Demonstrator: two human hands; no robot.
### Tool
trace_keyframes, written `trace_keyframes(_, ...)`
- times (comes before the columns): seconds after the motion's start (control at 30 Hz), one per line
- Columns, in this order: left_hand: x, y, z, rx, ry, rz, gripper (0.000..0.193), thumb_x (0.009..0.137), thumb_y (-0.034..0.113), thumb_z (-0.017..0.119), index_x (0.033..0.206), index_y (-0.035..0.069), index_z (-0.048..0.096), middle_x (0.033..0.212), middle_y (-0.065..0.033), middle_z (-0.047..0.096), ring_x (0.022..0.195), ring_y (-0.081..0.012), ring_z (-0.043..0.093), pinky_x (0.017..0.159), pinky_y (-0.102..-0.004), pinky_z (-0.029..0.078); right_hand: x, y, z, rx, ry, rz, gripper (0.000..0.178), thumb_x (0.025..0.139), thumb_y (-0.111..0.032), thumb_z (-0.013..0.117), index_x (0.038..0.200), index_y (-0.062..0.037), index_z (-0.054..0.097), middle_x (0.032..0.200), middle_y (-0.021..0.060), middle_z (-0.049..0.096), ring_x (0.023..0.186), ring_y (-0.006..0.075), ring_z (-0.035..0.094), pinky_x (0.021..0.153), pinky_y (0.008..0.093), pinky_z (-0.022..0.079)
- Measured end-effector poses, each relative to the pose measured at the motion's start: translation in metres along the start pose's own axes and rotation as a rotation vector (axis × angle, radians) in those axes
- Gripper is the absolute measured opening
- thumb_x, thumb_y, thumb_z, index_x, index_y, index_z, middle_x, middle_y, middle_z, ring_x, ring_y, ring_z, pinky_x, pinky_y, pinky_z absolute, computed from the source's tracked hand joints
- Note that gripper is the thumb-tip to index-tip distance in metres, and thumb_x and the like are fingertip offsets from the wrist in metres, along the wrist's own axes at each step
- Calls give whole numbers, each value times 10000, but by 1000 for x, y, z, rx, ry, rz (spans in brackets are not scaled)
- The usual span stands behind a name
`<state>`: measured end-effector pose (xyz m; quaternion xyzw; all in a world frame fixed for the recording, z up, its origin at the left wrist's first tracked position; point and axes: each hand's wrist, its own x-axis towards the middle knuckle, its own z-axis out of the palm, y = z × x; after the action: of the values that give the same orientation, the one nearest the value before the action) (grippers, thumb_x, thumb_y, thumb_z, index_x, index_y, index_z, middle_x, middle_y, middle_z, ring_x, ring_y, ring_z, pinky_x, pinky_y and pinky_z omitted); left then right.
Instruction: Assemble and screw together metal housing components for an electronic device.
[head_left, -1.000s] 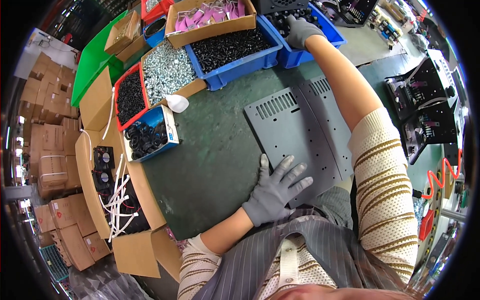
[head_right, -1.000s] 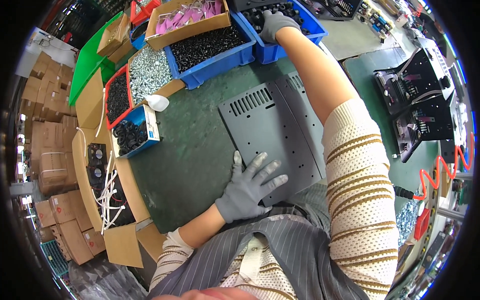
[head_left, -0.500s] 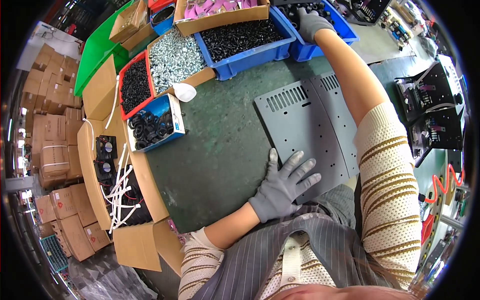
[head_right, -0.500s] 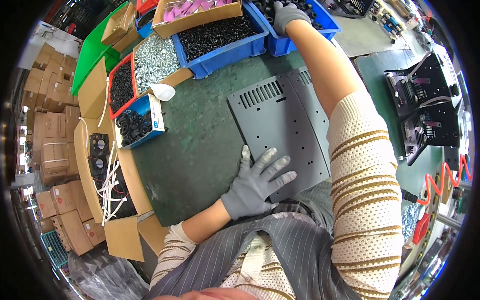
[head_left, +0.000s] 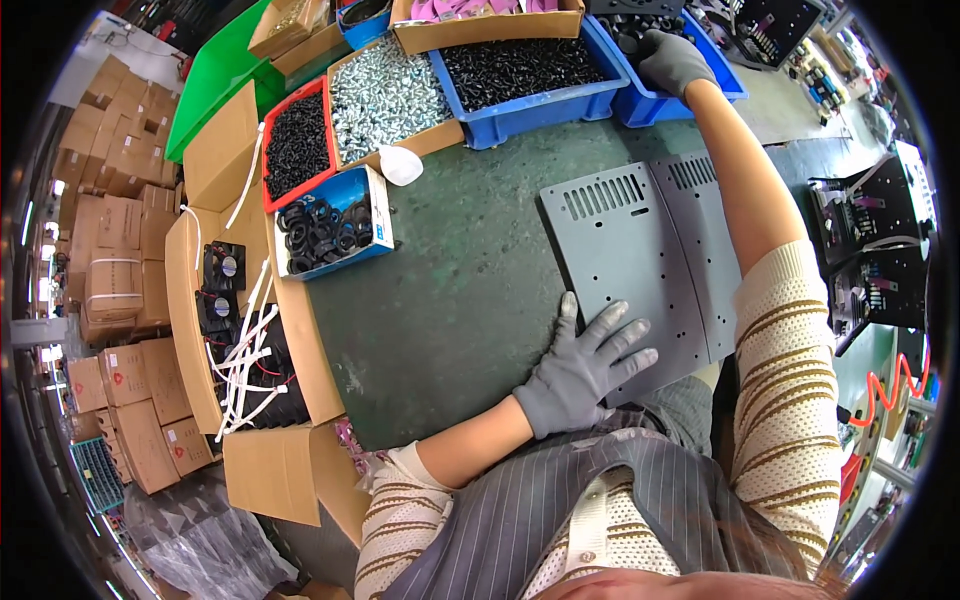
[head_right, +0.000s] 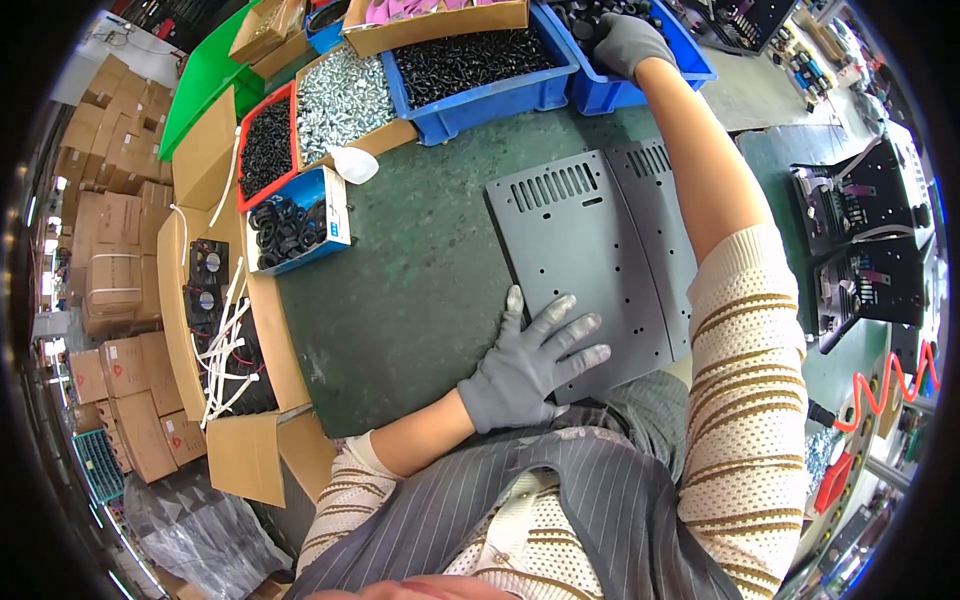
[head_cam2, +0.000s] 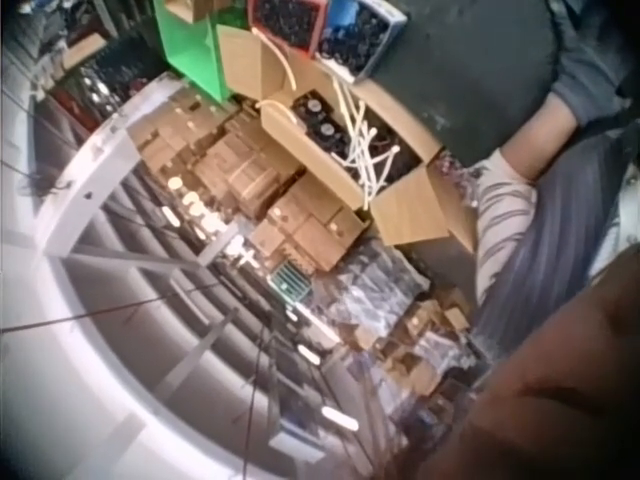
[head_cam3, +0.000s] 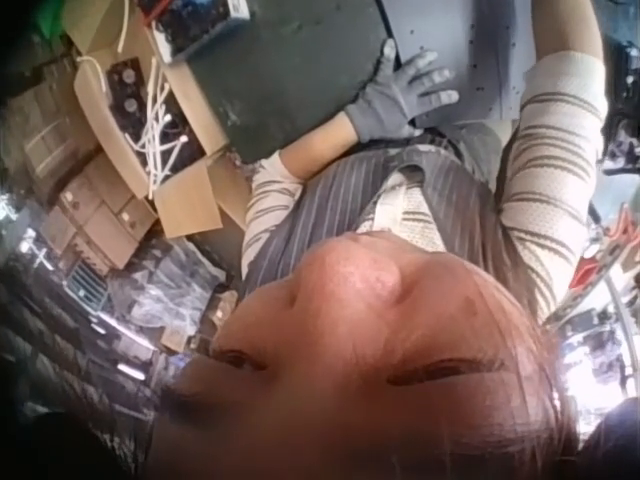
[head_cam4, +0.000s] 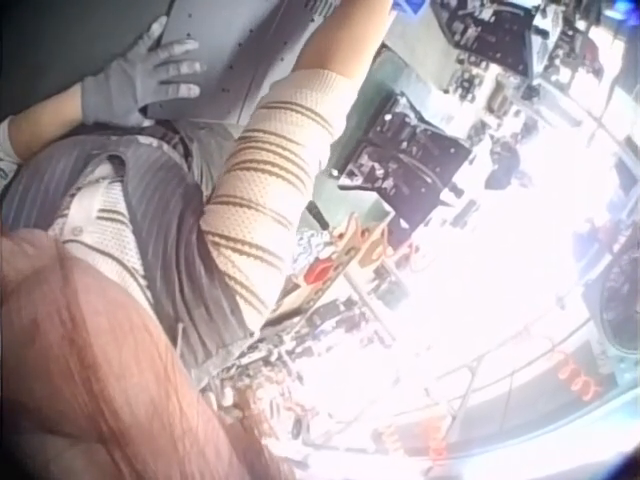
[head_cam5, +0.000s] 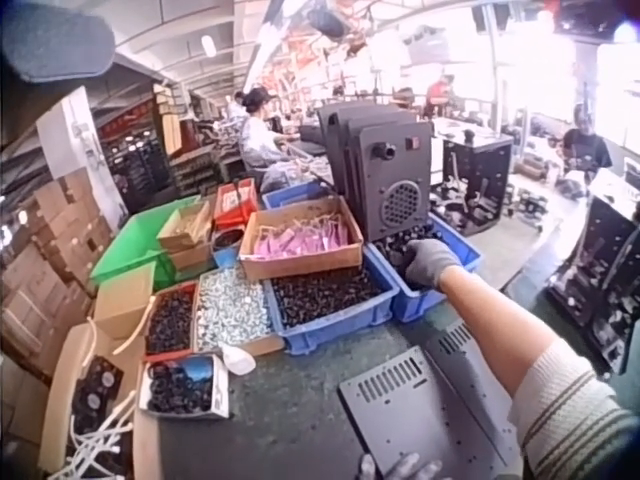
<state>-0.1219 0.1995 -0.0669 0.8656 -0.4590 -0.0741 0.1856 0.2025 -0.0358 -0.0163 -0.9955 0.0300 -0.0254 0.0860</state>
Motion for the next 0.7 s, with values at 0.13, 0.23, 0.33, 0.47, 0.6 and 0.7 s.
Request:
trace_keyframes(0.13,0,3,-1,35,-37,15,775,685,621,616,1368,304,435,1475,-54,319,1397,-301,171,1022,-728,14,11,38,13,542,197,47,293,719,-148,650,1007,-93,650,851,67,679,739,151,633,709,275,495)
trace_keyframes(0.23,3,2,-5,50,-64,23,788,680,619,622,1377,310,422,1482,-50,309,1399,-298,168,1023,-727,19,11,53,13,901,262,21,294,730,-117,636,1016,-48,636,847,17,646,708,106,600,673,238,492)
trace_keyframes(0.33,3,1,-5,54,-87,18,794,678,616,626,1382,316,413,1494,-36,287,1405,-296,143,1024,-726,21,-14,36,-13,1463,190,35,213,723,11,581,931,-27,604,642,46,574,484,136,540,427,253,433)
trace_keyframes(0.47,8,2,-7,32,-92,45,786,680,583,645,1380,311,414,1496,-33,273,1412,-299,96,1023,-729,15,-33,57,5,2164,-649,-888,290,703,31,564,983,-40,570,654,30,536,485,141,530,406,267,416)
trace_keyframes(0.6,4,1,-8,-3,-94,16,809,637,520,710,1363,297,431,1473,-37,302,1404,-307,116,1033,-722,12,-145,0,-26,1355,-402,-31,300,656,38,667,903,-53,522,683,21,494,556,140,544,488,271,491)
trace_keyframes(0.7,5,2,-10,38,-72,-21,815,609,517,726,1336,268,455,1453,-56,324,1392,-313,161,1048,-703,20,-181,5,6,1014,-316,-342,322,706,-94,613,1024,-45,606,898,50,605,778,172,580,746,284,486)
